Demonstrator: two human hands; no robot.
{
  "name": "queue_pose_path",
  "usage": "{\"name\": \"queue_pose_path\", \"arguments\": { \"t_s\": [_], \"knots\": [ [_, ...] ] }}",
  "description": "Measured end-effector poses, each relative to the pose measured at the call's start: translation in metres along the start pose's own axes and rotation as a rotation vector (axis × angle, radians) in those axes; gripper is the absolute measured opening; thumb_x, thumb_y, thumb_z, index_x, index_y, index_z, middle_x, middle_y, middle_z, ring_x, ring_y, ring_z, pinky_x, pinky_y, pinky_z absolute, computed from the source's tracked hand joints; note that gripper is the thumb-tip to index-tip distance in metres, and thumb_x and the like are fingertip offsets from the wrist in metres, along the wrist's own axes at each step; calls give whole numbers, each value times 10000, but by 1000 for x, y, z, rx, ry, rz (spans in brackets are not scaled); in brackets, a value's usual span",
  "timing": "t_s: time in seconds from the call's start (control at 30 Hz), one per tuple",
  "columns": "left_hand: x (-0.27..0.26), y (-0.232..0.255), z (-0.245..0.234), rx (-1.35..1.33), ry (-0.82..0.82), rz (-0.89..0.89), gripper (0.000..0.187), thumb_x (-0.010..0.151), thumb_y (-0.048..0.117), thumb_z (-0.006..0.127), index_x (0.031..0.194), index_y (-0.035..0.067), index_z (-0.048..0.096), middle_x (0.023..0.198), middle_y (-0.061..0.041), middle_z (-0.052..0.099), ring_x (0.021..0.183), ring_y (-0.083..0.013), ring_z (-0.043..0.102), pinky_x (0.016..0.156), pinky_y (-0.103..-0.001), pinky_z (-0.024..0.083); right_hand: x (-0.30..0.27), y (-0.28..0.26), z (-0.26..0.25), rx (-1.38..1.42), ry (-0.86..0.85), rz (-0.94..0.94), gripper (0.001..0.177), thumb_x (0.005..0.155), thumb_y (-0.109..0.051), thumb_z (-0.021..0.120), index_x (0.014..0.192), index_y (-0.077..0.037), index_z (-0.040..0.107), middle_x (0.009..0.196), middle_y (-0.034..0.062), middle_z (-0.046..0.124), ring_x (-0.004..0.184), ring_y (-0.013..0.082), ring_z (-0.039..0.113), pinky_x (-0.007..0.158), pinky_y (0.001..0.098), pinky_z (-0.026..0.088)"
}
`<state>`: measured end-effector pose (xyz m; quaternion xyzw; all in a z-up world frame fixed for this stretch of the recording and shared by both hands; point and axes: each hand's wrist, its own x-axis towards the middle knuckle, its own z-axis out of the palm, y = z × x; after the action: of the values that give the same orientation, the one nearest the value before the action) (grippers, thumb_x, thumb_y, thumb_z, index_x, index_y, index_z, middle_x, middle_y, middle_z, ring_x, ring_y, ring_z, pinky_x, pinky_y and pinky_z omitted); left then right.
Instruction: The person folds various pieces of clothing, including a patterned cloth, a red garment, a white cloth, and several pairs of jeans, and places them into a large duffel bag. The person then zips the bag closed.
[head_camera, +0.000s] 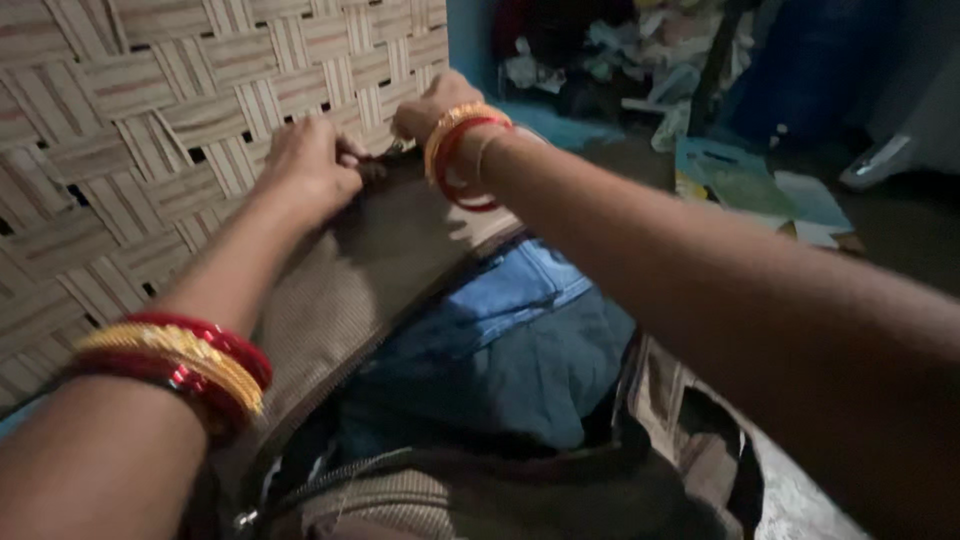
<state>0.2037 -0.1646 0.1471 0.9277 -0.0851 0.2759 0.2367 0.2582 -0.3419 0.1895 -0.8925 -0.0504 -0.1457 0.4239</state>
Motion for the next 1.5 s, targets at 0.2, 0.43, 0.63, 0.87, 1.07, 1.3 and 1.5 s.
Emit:
{"name": "queue_pose_path", "arguments": {
  "t_s": [0.2, 0.43, 0.63, 0.87, 1.07, 1.3, 1.5],
  "knots": [
    [4, 9, -5, 23, -117, -46, 242, 780, 230, 878, 926, 56, 792, 874, -143, 773, 799, -237, 752, 765, -381, 585, 26, 23, -8, -470, -192, -129, 463, 730, -258, 793, 1137, -64, 686, 1156, 191, 728, 1073, 352, 702, 896, 435, 560],
    [-6, 16, 3, 59, -158, -19, 201, 790, 208, 867, 947, 88, 835, 818, -127, 774, 737, -223, 748, 730, -369, 577, 54, 74, -13, -480, -233, 31, 375, 872, -309, 756, 1155, -69, 706, 1105, 134, 713, 1028, 278, 712, 841, 400, 571],
    [-4, 7, -2, -18, -204, 22, 265, 751, 193, 883, 951, 42, 797, 803, -118, 773, 726, -197, 745, 696, -346, 576, 25, 168, -102, -640, -326, 209, 294, 977, -322, 678, 1240, -192, 707, 1128, 101, 670, 898, 242, 657, 774, 394, 559],
    [0, 1, 2, 14, -247, 19, 267, 729, 213, 898, 914, 46, 800, 825, -133, 779, 772, -217, 758, 714, -357, 581, 12, 235, -152, 86, -245, 517, 282, 988, -276, 657, 1161, -69, 739, 955, 86, 648, 716, 178, 576, 573, 316, 462],
    [7, 7, 2, 115, -298, -54, 266, 746, 181, 877, 966, 54, 801, 908, -140, 801, 841, -233, 771, 780, -377, 593, -51, 292, -179, 250, -186, 606, 150, 943, -229, 703, 1049, -125, 724, 809, 44, 637, 634, 124, 526, 560, 256, 416],
    [32, 82, 65, -7, -432, 105, 363, 849, 326, 748, 1156, 133, 768, 1131, -113, 782, 1042, -250, 760, 932, -361, 577, -60, 267, -183, -152, -350, 364, 180, 918, -177, 712, 1085, -137, 765, 877, 26, 672, 741, 154, 609, 610, 330, 529],
    [46, 158, 101, 244, -664, 220, 492, 823, 379, 774, 1266, 176, 701, 1292, -136, 687, 1202, -327, 649, 1043, -424, 498, -44, 268, -158, 54, -259, 163, 307, 889, -139, 679, 1172, -117, 796, 1076, 100, 811, 919, 173, 731, 831, 320, 574]
  ]
}}
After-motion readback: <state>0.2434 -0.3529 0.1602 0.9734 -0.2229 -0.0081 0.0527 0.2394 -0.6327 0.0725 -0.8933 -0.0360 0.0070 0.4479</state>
